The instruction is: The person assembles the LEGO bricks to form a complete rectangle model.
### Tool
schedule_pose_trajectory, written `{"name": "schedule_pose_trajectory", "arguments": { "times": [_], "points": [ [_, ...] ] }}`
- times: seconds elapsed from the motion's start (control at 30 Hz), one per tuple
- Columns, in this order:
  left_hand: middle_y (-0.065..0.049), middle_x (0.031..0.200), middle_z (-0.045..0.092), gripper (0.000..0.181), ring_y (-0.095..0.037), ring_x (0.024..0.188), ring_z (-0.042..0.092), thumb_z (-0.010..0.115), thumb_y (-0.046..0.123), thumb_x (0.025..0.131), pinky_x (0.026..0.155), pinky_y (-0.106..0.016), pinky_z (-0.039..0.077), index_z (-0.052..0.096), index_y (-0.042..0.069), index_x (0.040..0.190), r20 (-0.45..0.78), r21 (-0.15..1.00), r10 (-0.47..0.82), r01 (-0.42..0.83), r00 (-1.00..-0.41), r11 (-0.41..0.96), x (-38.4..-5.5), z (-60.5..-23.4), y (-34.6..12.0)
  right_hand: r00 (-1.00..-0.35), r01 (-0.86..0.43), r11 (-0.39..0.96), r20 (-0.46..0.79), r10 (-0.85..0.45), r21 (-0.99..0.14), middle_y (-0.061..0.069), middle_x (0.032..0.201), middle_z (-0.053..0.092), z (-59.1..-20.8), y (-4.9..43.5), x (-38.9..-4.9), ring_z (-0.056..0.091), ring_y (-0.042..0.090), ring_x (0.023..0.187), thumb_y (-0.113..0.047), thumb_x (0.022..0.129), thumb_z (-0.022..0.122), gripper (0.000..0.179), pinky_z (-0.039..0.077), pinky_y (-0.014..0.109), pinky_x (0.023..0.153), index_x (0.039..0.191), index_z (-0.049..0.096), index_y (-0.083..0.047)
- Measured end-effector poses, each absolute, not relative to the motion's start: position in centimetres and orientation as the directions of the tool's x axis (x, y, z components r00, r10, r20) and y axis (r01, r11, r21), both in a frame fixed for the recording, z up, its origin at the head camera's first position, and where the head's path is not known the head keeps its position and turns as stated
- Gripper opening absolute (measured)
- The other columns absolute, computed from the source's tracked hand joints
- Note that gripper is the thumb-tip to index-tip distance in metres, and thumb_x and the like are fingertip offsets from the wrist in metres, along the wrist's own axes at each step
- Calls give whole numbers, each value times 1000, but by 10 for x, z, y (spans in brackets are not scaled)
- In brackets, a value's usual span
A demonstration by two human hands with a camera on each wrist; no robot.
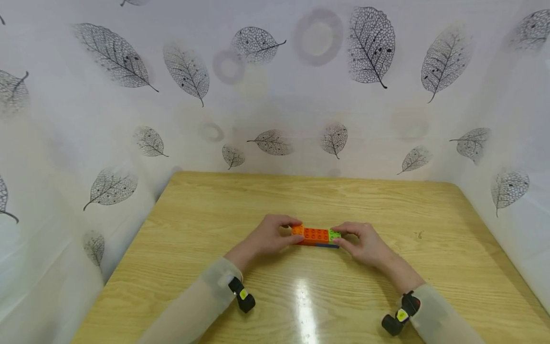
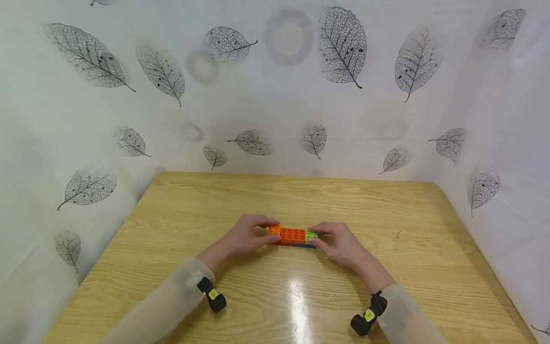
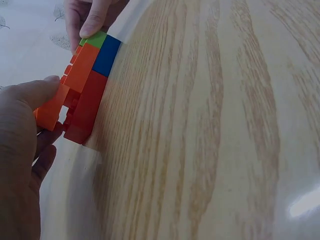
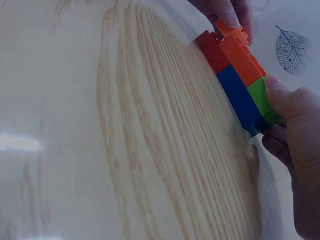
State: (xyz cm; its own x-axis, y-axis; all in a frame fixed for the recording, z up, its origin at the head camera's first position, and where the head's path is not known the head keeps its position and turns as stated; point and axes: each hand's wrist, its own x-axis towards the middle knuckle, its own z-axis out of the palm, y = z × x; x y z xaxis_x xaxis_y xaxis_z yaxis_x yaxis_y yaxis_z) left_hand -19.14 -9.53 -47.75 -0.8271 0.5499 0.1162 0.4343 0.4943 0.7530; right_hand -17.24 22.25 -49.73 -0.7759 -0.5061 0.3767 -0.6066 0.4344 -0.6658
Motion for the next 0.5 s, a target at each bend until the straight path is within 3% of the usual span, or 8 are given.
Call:
{"name": "schedule_pose_trajectory", "arguments": {
  "times": [0.5],
  "points": [
    [0,132,72,42,-14,120,65,79,35,98,102,-35,52,74,13,134,113,739,570,452,-814,499,-192,-483,-95,-792,-584,456,349,-501,-672,-4,111,77,-496,223,-171,71,10,94,-6,95,80,26,60,42,87,121,78,-8]
  ]
}}
